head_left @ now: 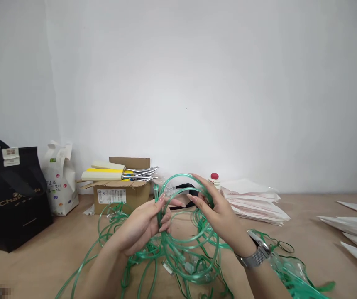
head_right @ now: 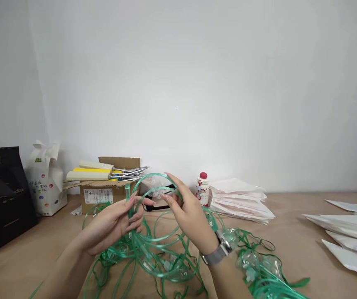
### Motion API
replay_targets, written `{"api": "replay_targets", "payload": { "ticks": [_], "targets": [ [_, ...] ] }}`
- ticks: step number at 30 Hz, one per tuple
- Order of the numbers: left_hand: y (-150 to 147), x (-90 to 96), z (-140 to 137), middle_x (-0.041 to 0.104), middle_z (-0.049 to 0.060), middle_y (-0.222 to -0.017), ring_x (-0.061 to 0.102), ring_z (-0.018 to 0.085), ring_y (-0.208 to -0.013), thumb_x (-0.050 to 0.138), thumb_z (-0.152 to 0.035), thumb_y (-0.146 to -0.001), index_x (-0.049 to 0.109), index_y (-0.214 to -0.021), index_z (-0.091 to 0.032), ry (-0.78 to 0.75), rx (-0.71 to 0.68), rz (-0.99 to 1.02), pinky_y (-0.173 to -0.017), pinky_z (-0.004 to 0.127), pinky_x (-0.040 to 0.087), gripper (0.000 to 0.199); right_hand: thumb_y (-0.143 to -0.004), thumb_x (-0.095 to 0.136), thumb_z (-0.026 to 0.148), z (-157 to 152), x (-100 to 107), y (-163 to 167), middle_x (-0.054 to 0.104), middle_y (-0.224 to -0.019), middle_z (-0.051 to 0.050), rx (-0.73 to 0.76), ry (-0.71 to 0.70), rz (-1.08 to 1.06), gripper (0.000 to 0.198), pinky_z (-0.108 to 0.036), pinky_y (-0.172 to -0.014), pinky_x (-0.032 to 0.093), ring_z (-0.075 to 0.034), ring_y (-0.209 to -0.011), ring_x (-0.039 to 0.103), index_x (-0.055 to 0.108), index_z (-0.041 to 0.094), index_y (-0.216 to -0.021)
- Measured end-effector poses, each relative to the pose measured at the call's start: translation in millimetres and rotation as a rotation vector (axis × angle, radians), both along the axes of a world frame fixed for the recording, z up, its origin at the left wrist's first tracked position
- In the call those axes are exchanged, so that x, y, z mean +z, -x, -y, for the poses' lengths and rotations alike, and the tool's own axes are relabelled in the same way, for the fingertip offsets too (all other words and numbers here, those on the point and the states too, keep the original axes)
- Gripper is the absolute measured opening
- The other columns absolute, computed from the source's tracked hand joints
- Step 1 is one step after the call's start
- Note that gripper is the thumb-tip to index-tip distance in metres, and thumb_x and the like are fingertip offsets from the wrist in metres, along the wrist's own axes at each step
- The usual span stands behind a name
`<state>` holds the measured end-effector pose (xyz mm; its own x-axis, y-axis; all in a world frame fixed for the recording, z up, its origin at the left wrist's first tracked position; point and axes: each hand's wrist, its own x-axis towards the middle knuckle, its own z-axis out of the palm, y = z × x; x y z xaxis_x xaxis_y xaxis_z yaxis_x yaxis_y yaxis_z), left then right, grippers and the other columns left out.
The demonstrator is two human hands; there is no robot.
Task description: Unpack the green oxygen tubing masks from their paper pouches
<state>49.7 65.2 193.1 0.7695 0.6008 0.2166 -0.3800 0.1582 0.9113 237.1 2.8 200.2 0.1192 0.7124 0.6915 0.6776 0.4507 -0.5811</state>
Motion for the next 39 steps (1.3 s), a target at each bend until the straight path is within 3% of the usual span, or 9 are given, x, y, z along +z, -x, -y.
{"api": "replay_targets", "payload": {
  "ticks": [6, 9, 13, 19, 25, 28, 30, 33, 39],
  "targets": [
    [-3, -1.4, 2, 0.039, -0.004, -0.056, 0.032, 0.007, -0.048, 0.049, -0.043, -0.087, 0.063, -0.087, -0.013, -0.054, -0.036, -0.113, -0.056, 0.024, 0.034, 0.033, -0.085, 0.040, 0.014, 0, -4, 5, 0.054, -0.103, -0.007, -0.227, -0.013, 0.271, 0.060, -0.032, -0.077, 0.047, -0.017, -0.082, 0.055, 0.024, 0.027, -0.142],
    [-4, -3.6, 2, 0.036, -0.006, -0.053, 0.028, 0.006, -0.046, 0.053, -0.042, -0.085, 0.060, -0.080, -0.014, -0.014, -0.068, -0.161, -0.050, 0.021, 0.030, 0.029, -0.076, 0.038, 0.003, -1, -6, 6, 0.056, -0.105, -0.007, -0.243, 0.047, 0.416, 0.064, -0.031, -0.075, 0.048, -0.018, -0.087, 0.057, 0.036, 0.026, -0.136],
    [-7, -7.9, 3, 0.042, -0.004, -0.056, 0.034, 0.007, -0.047, 0.053, -0.043, -0.084, 0.058, -0.082, -0.015, -0.014, -0.084, -0.203, -0.048, 0.021, 0.031, 0.028, -0.080, 0.043, 0.008, -2, -9, 10, 0.066, -0.104, -0.004, -0.155, 0.186, 0.497, 0.037, -0.028, -0.080, 0.045, -0.019, -0.095, 0.061, 0.059, 0.024, -0.110],
    [-10, -12.1, 0, 0.057, 0.002, -0.062, 0.050, 0.012, -0.049, 0.048, -0.047, -0.085, 0.056, -0.090, -0.013, -0.080, -0.095, -0.293, -0.052, 0.025, 0.038, 0.036, -0.083, 0.051, 0.024, -2, -17, 22, 0.070, -0.083, -0.009, -0.232, 0.197, 0.719, 0.057, -0.028, -0.061, 0.042, -0.024, -0.075, 0.065, 0.035, 0.017, -0.137],
    [-5, -9.3, -6, 0.031, -0.010, -0.048, 0.015, 0.002, -0.040, 0.057, -0.047, -0.080, 0.049, -0.079, -0.017, 0.045, -0.065, -0.242, -0.040, 0.017, 0.011, 0.032, -0.080, 0.048, 0.018, -10, -16, 16, 0.068, -0.079, -0.005, -0.135, 0.230, 0.278, 0.039, -0.027, -0.064, 0.044, -0.018, -0.070, 0.063, 0.055, 0.020, -0.119],
    [-4, -7.6, -6, 0.035, -0.008, -0.050, 0.021, 0.002, -0.040, 0.058, -0.048, -0.080, 0.048, -0.072, -0.016, 0.028, -0.005, -0.206, -0.040, 0.016, 0.016, 0.034, -0.082, 0.044, 0.022, -16, -14, 7, 0.064, -0.064, -0.001, -0.007, 0.348, -0.044, 0.028, -0.025, -0.055, 0.045, -0.014, -0.053, 0.058, 0.062, 0.015, -0.102],
    [-5, -8.3, -5, 0.044, -0.005, -0.053, 0.033, 0.004, -0.042, 0.057, -0.048, -0.079, 0.051, -0.074, -0.016, 0.012, 0.034, -0.203, -0.040, 0.017, 0.025, 0.034, -0.081, 0.045, 0.022, -16, -13, 5, 0.067, -0.073, -0.003, 0.054, 0.290, -0.091, 0.025, -0.026, -0.063, 0.047, -0.015, -0.065, 0.062, 0.065, 0.016, -0.095],
    [-6, -11.0, -7, 0.056, 0.002, -0.061, 0.047, 0.010, -0.047, 0.057, -0.048, -0.079, 0.055, -0.081, -0.013, 0.003, 0.053, -0.238, -0.045, 0.022, 0.039, 0.035, -0.078, 0.045, 0.012, -11, -12, 8, 0.068, -0.098, -0.003, -0.006, 0.154, 0.055, 0.031, -0.029, -0.081, 0.045, -0.018, -0.090, 0.061, 0.065, 0.020, -0.101],
    [-2, -12.5, -16, 0.057, 0.001, -0.065, 0.054, 0.012, -0.055, 0.048, -0.042, -0.087, 0.057, -0.090, -0.014, 0.017, -0.011, -0.189, -0.055, 0.025, 0.044, 0.029, -0.079, 0.045, 0.011, -2, -11, 12, 0.067, -0.106, -0.002, -0.185, 0.167, 0.438, 0.040, -0.027, -0.083, 0.043, -0.018, -0.096, 0.060, 0.060, 0.026, -0.113]
  ]
}}
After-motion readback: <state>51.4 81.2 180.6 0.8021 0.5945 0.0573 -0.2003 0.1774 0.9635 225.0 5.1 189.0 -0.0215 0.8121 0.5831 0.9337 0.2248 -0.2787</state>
